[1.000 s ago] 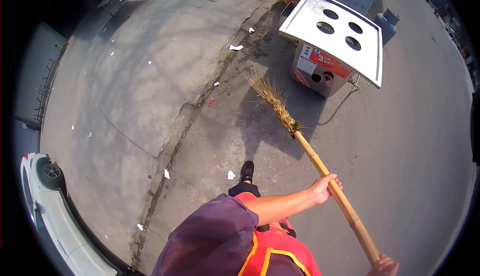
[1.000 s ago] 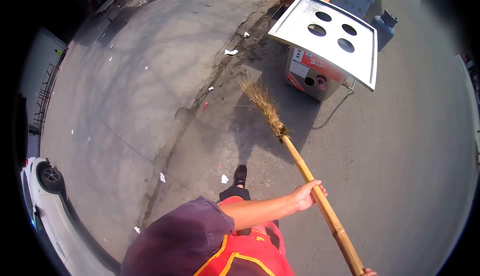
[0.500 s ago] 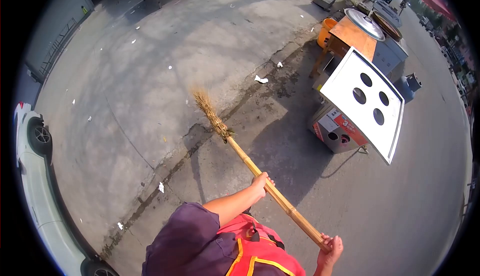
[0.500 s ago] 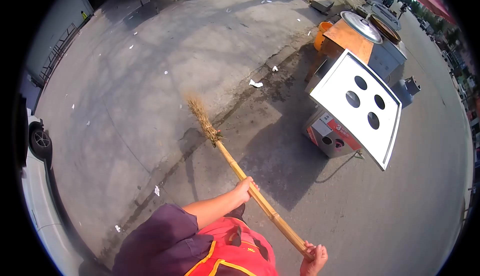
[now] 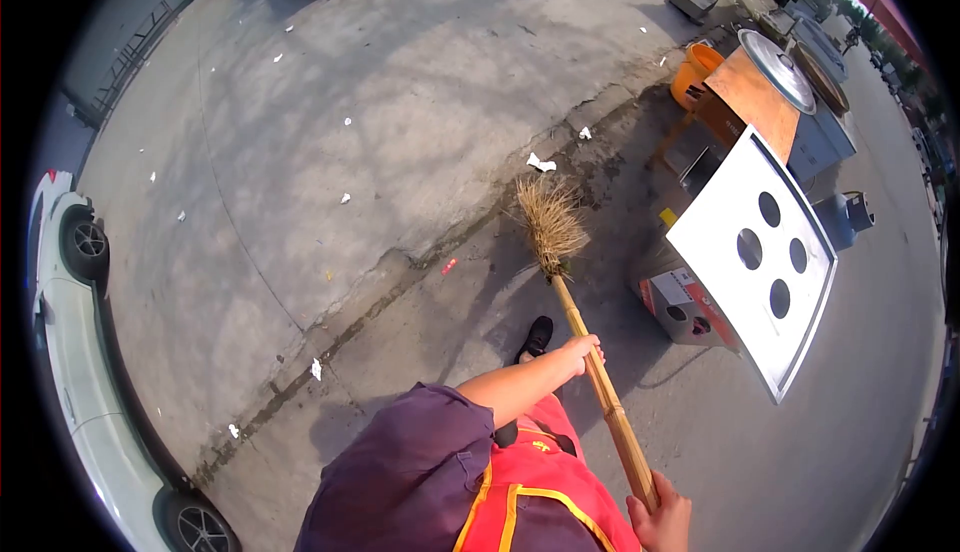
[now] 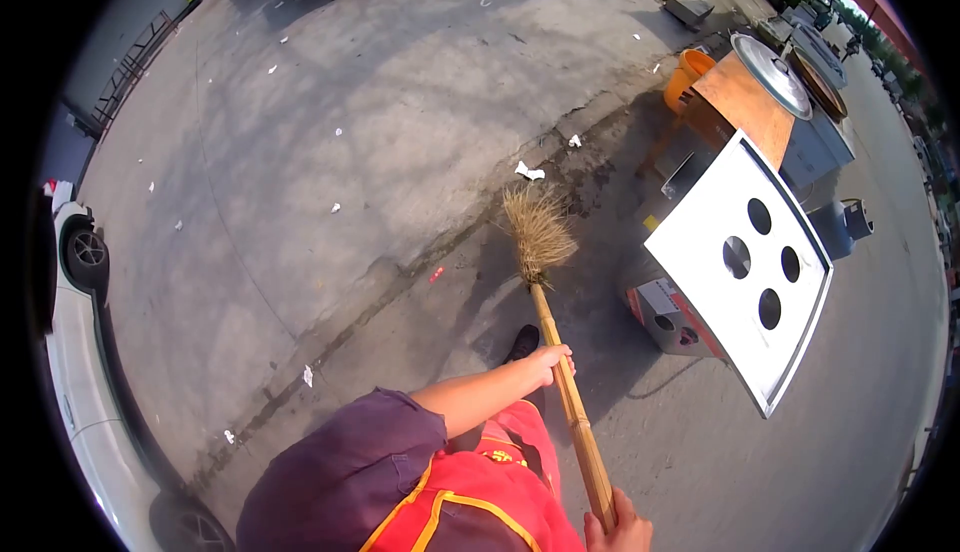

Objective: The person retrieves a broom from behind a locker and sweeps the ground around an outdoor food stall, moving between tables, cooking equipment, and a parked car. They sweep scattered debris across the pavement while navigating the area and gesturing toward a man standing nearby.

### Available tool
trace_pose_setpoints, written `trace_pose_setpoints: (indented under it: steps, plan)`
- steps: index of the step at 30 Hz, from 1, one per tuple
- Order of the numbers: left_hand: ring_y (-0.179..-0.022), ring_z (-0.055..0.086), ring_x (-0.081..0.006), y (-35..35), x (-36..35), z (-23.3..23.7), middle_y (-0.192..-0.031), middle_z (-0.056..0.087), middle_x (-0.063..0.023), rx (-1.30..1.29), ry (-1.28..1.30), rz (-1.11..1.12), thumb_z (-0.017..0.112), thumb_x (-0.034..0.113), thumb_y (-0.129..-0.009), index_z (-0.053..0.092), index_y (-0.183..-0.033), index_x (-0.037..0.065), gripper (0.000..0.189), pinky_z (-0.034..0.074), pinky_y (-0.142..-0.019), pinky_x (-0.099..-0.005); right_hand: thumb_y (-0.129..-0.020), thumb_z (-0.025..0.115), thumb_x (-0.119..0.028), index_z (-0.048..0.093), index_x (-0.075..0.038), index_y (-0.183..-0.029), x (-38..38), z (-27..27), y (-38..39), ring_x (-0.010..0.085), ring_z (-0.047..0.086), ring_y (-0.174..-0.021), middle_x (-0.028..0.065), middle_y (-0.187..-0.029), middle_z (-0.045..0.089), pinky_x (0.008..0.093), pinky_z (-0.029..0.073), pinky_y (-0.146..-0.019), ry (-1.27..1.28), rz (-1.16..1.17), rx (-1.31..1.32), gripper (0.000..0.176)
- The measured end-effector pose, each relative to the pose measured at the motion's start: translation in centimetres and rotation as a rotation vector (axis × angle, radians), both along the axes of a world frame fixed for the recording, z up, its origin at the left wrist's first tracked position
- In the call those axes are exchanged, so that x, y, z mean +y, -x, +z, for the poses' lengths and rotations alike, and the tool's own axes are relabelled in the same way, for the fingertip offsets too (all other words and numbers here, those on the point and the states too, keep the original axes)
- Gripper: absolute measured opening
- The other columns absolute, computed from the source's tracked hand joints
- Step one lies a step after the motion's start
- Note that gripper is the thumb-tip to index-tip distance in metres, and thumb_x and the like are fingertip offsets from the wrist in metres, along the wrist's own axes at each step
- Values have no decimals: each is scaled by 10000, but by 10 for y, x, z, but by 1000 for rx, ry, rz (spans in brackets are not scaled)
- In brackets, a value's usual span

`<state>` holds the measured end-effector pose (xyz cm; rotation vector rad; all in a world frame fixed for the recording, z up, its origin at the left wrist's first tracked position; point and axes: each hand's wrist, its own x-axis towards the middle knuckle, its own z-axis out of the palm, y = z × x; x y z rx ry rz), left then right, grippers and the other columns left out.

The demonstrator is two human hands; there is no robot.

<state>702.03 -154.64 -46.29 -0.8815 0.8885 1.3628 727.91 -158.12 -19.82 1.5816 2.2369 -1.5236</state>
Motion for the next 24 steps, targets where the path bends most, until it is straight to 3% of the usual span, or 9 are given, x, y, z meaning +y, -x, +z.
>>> trace_pose_setpoints:
  steps: [2,5,8,12,15,16,19,22,24]
  plan:
    - [-523,501,-218,57,5,-18,-599,459,-81,80,61,90,503,76,-712,455,-721,48,56,470,-542,-400,-669,582,-122,524,1,-974,37,57,122,307,575,-784,213,-827,571,339,442,-687,-113,377,-204,334]
    - [-496,485,-210,149,19,-28,-555,455,-81,192,172,99,516,102,-725,446,-691,38,101,469,-511,-359,-658,583,-111,516,-44,-998,87,-28,136,328,574,-720,208,-794,559,340,449,-616,-112,410,-36,352]
    - [-507,486,-193,197,43,1,-601,448,-66,253,87,259,511,92,-716,430,-711,41,95,473,-496,-352,-674,576,-135,402,-79,-1116,138,-53,158,348,546,-718,184,-769,557,390,453,-581,-207,544,-7,478]
    - [-532,491,-188,195,110,48,-633,451,-59,290,-59,305,499,93,-739,420,-741,50,90,479,-546,-350,-595,567,-96,525,-72,-812,202,-40,158,337,536,-641,144,-707,549,409,423,-555,-393,377,-290,223]
    - [-625,510,-197,179,159,82,-663,476,-50,112,-319,266,514,108,-762,450,-739,55,86,466,-667,-365,-603,594,-129,508,-68,-705,221,51,199,339,530,-582,146,-591,521,382,417,-518,-603,236,-422,146]
    - [-650,512,-198,175,176,97,-672,482,-52,-2,-315,214,517,111,-764,461,-739,48,88,463,-690,-358,-744,547,12,323,-22,-1202,230,-26,69,144,500,-728,69,-811,486,224,451,-687,-274,-4,-320,510]
    - [-691,513,-209,167,208,110,-687,490,-68,-238,-398,93,535,99,-749,458,-764,37,100,461,-721,-366,-743,553,-8,352,18,-1175,231,52,87,101,470,-601,29,-674,470,196,433,-545,37,-547,3,477]
    - [-665,510,-223,188,211,90,-683,479,-74,-322,-268,-54,518,92,-744,450,-758,34,91,470,-692,-382,-738,554,-10,381,34,-1148,198,55,139,88,453,-567,6,-624,455,188,415,-512,-424,116,-318,446]
    - [-649,508,-229,212,197,50,-677,472,-79,-303,-153,-82,502,82,-736,444,-752,36,76,477,-653,-403,-766,538,-67,388,40,-1139,206,47,199,112,465,-607,24,-699,478,215,427,-532,-22,-107,-400,417]
